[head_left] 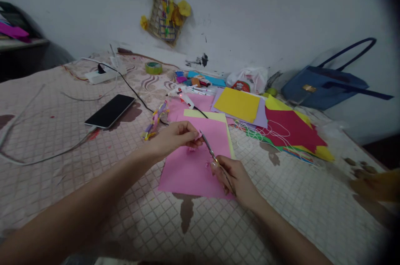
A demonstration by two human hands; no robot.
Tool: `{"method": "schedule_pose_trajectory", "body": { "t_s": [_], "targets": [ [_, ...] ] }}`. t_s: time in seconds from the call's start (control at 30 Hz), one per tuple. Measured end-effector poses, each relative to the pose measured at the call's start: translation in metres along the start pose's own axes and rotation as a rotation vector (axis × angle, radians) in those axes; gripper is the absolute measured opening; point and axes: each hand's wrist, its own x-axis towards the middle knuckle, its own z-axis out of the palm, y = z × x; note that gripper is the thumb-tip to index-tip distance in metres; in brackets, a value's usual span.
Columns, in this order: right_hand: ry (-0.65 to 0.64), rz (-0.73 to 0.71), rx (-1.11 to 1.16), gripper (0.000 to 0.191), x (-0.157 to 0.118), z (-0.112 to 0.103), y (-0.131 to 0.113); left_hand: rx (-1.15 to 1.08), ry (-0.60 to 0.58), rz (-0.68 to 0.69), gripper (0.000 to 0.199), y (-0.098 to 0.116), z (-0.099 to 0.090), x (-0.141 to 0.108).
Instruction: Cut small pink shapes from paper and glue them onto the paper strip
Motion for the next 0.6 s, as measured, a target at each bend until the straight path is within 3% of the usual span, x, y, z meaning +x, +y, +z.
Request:
{"method": "schedule_pose_trajectory", "body": {
  "t_s": [0.6],
  "targets": [
    [-0.002, -0.011, 0.007, 0.037, 0.0005, 0.0, 0.0015, -0.01, 0.006, -0.005, 0.013, -0.0003, 0.0006, -0.0006]
  ]
}}
